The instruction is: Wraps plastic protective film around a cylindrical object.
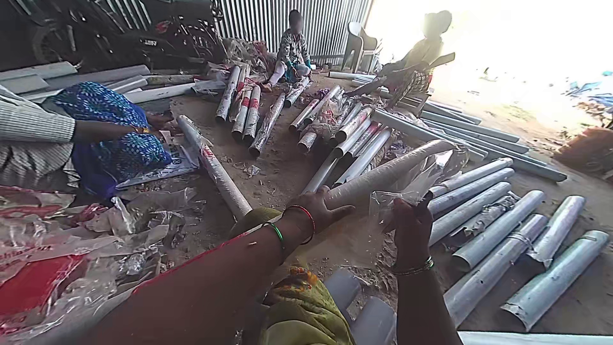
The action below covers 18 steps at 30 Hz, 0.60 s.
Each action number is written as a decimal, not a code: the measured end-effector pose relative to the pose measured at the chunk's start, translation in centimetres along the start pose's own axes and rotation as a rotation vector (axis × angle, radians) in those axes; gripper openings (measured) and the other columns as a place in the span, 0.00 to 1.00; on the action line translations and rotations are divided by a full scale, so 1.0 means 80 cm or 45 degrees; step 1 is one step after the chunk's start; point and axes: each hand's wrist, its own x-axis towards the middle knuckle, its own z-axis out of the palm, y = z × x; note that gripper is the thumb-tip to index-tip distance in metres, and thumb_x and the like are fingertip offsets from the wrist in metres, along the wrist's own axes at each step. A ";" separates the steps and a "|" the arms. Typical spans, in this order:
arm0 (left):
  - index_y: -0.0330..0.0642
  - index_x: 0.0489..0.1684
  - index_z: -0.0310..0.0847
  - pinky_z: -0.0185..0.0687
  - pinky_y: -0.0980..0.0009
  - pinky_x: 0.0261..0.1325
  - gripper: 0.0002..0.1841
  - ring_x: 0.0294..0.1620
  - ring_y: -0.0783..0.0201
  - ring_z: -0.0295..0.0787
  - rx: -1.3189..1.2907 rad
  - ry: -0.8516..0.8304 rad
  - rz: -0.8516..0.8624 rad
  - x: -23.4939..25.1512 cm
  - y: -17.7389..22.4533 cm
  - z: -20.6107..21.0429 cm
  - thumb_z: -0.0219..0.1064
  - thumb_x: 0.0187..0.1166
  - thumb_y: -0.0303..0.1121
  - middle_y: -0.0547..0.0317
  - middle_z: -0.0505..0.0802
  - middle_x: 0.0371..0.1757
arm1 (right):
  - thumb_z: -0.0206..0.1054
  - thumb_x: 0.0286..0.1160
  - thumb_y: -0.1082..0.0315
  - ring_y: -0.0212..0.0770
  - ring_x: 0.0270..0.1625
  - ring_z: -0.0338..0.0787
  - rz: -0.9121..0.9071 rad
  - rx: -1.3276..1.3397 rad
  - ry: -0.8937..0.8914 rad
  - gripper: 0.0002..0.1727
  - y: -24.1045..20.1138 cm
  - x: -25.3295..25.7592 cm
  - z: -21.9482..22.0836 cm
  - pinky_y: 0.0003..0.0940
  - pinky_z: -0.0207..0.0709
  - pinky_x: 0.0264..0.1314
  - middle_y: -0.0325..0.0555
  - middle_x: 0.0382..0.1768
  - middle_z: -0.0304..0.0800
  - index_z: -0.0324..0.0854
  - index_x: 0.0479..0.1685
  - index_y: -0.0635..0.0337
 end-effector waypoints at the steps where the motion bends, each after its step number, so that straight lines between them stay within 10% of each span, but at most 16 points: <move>1: 0.51 0.87 0.64 0.74 0.39 0.71 0.46 0.71 0.42 0.83 -0.018 -0.002 0.002 0.004 -0.001 -0.003 0.56 0.74 0.74 0.39 0.87 0.67 | 0.55 0.69 0.76 0.14 0.21 0.81 -0.006 0.132 0.050 0.13 0.006 0.001 0.004 0.13 0.77 0.28 0.15 0.18 0.83 0.77 0.31 0.43; 13: 0.47 0.85 0.66 0.73 0.35 0.68 0.46 0.68 0.37 0.84 -0.025 0.002 -0.013 0.023 -0.012 0.003 0.58 0.75 0.72 0.35 0.88 0.64 | 0.51 0.76 0.78 0.11 0.33 0.83 0.176 0.030 0.142 0.10 0.076 -0.041 -0.068 0.12 0.79 0.42 0.15 0.29 0.83 0.76 0.45 0.55; 18: 0.50 0.85 0.66 0.74 0.36 0.67 0.44 0.66 0.39 0.85 -0.009 0.017 -0.015 0.019 -0.017 0.001 0.56 0.75 0.73 0.37 0.90 0.61 | 0.40 0.96 0.60 0.21 0.15 0.75 0.488 0.169 0.348 0.21 0.105 -0.024 -0.125 0.16 0.73 0.19 0.26 0.17 0.80 0.74 0.33 0.53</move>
